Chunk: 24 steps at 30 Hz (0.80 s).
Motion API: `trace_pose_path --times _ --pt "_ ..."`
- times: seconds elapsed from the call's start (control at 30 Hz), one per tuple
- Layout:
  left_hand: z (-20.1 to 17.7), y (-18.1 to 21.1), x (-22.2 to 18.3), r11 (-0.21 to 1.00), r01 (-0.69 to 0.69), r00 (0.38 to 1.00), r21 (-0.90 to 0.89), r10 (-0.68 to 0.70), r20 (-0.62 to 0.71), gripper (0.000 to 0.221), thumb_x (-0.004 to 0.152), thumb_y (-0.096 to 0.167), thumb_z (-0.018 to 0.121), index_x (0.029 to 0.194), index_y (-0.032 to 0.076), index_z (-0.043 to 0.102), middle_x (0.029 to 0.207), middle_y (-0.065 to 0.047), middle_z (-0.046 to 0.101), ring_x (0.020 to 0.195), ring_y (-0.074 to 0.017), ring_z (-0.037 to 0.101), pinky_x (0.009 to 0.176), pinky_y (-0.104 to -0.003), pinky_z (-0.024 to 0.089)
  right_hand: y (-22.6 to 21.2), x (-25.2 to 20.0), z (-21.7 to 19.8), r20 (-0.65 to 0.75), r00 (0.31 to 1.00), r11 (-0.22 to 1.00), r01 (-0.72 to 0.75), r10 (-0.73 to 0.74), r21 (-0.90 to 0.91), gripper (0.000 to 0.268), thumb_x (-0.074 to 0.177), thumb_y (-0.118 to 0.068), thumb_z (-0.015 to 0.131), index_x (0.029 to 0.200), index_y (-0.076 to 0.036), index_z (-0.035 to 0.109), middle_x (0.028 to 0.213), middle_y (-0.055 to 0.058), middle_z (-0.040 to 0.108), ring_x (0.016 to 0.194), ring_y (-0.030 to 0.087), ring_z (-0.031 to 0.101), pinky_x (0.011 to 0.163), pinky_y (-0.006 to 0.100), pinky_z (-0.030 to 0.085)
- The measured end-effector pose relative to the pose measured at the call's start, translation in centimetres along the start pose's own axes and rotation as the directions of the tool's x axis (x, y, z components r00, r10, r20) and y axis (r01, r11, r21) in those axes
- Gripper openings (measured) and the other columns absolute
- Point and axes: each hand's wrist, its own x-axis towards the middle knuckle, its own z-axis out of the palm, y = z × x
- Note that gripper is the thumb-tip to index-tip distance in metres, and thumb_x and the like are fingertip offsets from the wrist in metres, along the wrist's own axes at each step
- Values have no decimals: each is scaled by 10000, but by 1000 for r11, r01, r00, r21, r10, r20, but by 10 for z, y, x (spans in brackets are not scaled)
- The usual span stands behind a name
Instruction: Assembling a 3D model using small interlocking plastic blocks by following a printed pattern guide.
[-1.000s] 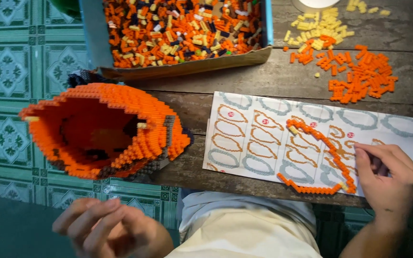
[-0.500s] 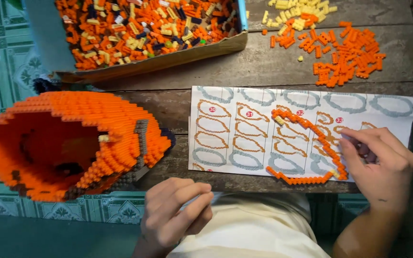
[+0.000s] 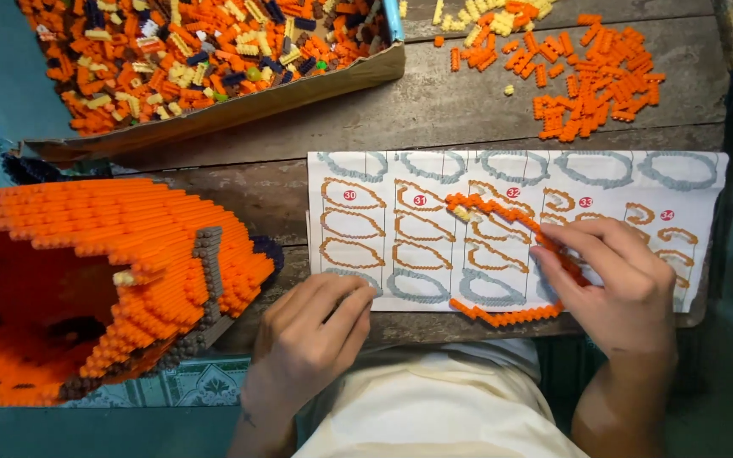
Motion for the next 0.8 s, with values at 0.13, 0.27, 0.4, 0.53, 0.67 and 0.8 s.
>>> trace_pose_path --times 0.13,0.27,0.4,0.53,0.67,0.8 --pt "2 4 16 1000 -4 1000 31 4 -15 112 1031 -16 790 1138 -48 781 1118 -171 779 1039 -347 738 902 -453 639 -6 6 1 5 1000 999 -4 3 34 219 1019 43 927 1208 120 850 1145 232 794 982 306 749 879 401 627" --pt "20 9 19 999 -29 1000 43 29 -12 217 1000 18 856 1199 -48 801 1163 -187 807 1091 -355 732 933 -450 642 -11 12 2 26 999 998 29 -30 62 207 1009 60 901 1192 126 831 1125 233 788 981 318 745 901 410 619" --pt "43 24 25 998 -54 998 14 55 -43 306 1018 52 880 1273 -93 793 1223 -255 818 1141 -378 738 1024 -448 668 -13 15 0 47 999 998 14 -17 68 201 1020 49 883 1197 124 824 1118 231 780 980 323 737 894 425 599" --pt "50 31 32 998 -49 998 32 50 -28 334 1115 113 765 1376 -93 739 1400 -263 727 1301 -410 675 1059 -503 600 -11 22 -9 57 998 1000 2 -3 28 206 1040 26 882 1229 92 835 1132 203 783 996 318 734 908 419 584" --pt "57 32 34 993 -43 999 113 45 -22 406 1142 238 754 1438 -40 748 1491 -252 718 1369 -407 670 1143 -509 573 -9 52 -22 101 991 993 96 -90 -63 169 1076 3 869 1218 87 835 1111 200 776 994 345 721 916 455 568" --pt "51 34 33 978 -207 973 -38 202 -108 240 1158 80 645 1242 -94 789 1145 -214 772 1017 -368 696 846 -475 593 3 90 -21 172 977 968 161 -128 -194 199 1115 -25 869 1305 30 847 1110 173 770 1005 324 697 810 442 562"
